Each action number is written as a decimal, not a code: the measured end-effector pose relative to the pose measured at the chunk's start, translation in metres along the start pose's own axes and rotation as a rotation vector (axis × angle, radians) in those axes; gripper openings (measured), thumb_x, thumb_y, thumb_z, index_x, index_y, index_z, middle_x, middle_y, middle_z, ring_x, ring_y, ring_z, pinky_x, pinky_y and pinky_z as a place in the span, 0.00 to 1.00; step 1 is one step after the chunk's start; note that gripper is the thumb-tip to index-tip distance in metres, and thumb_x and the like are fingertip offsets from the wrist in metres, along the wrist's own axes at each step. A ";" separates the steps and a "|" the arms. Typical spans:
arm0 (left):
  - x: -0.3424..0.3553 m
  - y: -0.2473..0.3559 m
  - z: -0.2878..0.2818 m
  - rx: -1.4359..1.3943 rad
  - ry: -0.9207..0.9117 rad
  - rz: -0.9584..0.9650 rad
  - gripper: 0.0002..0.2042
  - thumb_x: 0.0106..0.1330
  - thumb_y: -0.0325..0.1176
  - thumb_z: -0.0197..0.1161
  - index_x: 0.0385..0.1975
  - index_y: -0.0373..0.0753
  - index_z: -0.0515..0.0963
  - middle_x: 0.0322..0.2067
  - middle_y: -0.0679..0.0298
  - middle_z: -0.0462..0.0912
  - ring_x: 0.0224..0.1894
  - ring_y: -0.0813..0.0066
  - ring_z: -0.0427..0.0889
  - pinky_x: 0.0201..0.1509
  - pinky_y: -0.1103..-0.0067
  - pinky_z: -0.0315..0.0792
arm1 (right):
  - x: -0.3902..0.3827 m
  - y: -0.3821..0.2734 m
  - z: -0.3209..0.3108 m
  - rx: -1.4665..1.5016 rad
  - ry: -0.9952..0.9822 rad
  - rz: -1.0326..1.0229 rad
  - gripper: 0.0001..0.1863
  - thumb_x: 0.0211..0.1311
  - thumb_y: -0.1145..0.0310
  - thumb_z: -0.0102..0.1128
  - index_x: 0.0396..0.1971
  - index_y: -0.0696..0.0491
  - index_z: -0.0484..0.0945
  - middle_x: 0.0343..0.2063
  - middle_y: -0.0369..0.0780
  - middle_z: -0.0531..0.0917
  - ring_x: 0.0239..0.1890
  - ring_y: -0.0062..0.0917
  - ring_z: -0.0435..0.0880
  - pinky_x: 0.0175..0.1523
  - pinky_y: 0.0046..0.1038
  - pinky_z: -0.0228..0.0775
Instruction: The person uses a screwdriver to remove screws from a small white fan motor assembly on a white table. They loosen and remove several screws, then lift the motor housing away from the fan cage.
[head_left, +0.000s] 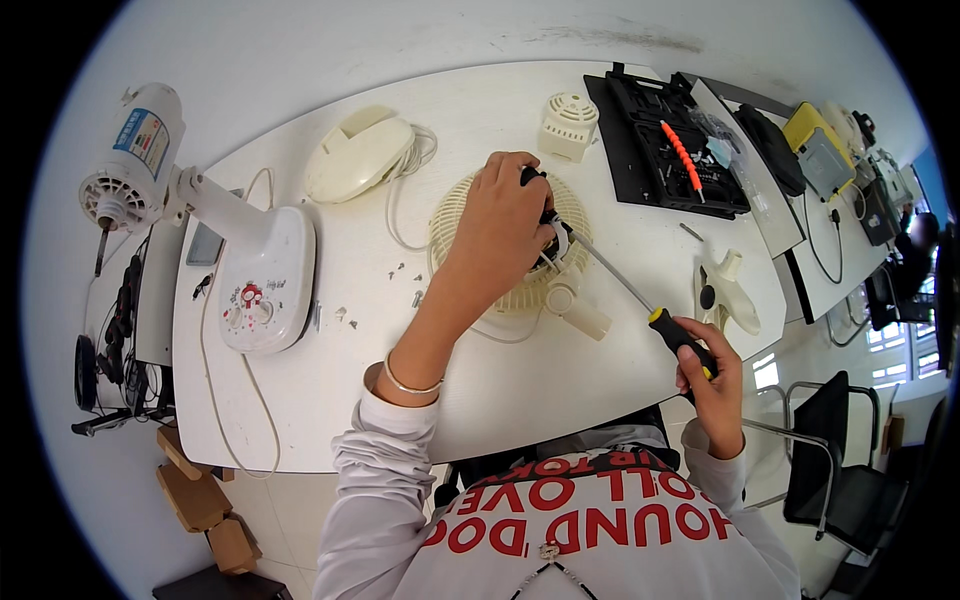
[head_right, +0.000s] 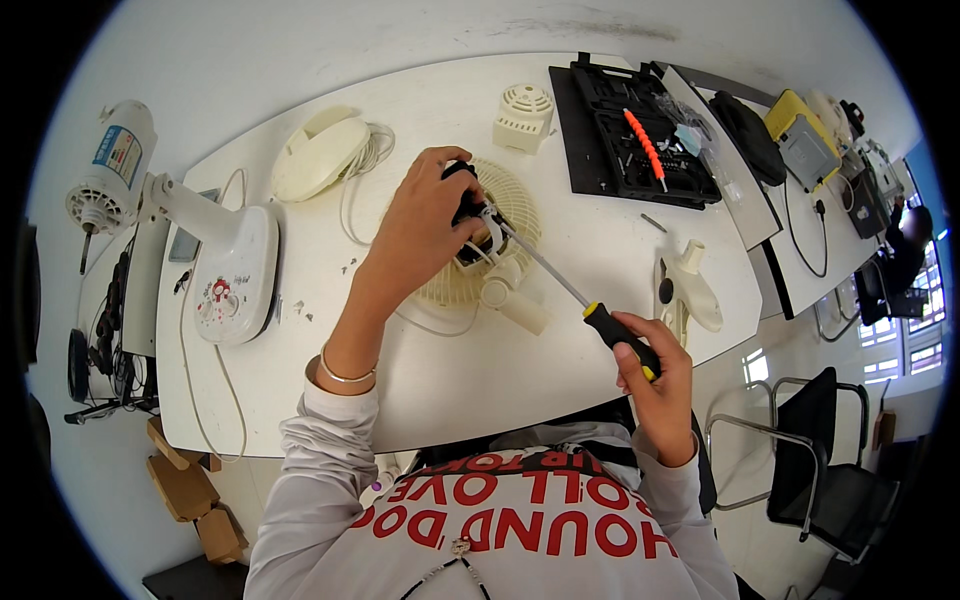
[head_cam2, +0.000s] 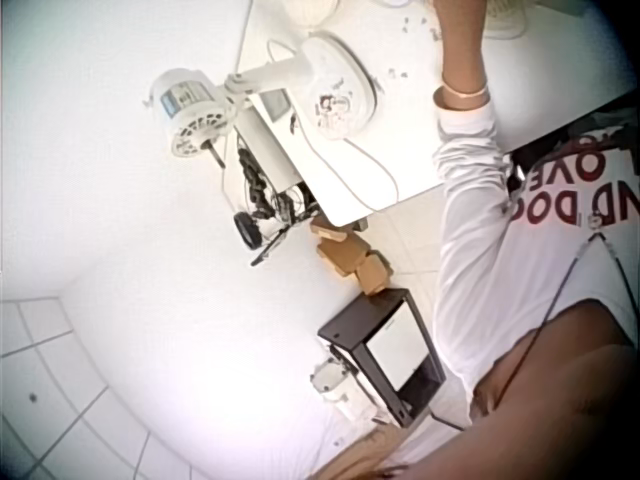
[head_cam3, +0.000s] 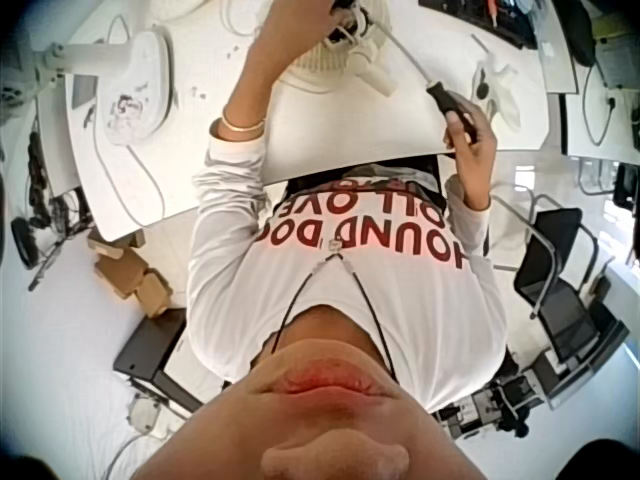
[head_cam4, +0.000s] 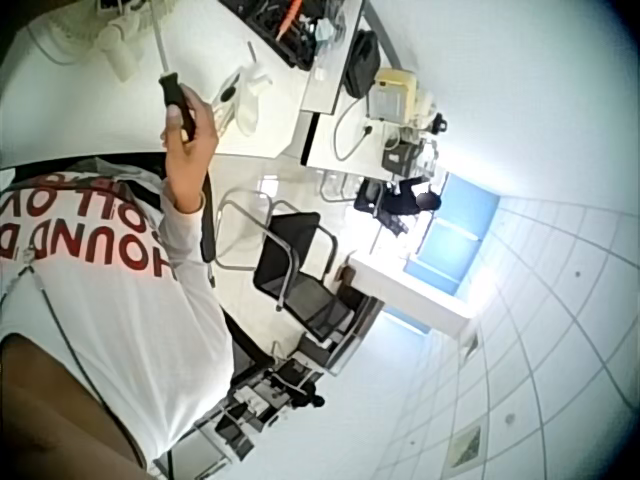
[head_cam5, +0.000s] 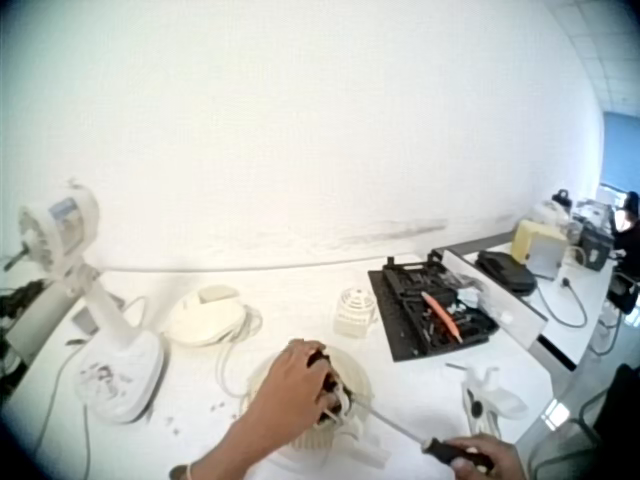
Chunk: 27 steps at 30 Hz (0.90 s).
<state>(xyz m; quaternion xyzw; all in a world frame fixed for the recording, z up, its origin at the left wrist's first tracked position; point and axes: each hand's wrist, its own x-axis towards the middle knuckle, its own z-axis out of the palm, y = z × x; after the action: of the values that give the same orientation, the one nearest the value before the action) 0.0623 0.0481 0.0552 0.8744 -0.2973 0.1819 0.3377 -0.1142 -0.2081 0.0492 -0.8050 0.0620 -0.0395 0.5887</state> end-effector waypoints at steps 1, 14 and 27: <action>0.000 0.000 0.001 0.020 0.007 0.005 0.12 0.49 0.24 0.70 0.33 0.35 0.76 0.54 0.55 0.73 0.59 0.53 0.71 0.59 0.65 0.70 | 0.000 0.000 0.000 -0.003 -0.001 -0.004 0.16 0.69 0.69 0.61 0.53 0.59 0.78 0.33 0.36 0.78 0.23 0.13 0.73 0.29 0.16 0.66; -0.004 0.003 0.005 0.079 -0.022 -0.001 0.13 0.54 0.21 0.67 0.37 0.35 0.72 0.58 0.43 0.69 0.69 0.39 0.59 0.71 0.56 0.59 | 0.001 -0.001 0.003 -0.013 -0.008 -0.028 0.17 0.68 0.68 0.61 0.53 0.59 0.78 0.34 0.36 0.78 0.24 0.14 0.74 0.29 0.17 0.67; -0.003 0.003 0.002 0.062 -0.055 -0.037 0.13 0.55 0.23 0.69 0.37 0.35 0.72 0.50 0.54 0.71 0.56 0.54 0.71 0.57 0.65 0.71 | 0.002 0.000 0.003 -0.047 -0.001 -0.060 0.17 0.68 0.69 0.61 0.53 0.59 0.78 0.35 0.38 0.78 0.24 0.15 0.74 0.30 0.18 0.67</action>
<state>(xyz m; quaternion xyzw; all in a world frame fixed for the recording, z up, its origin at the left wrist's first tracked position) 0.0578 0.0460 0.0538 0.8944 -0.2847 0.1607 0.3053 -0.1118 -0.2060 0.0483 -0.8200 0.0384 -0.0552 0.5683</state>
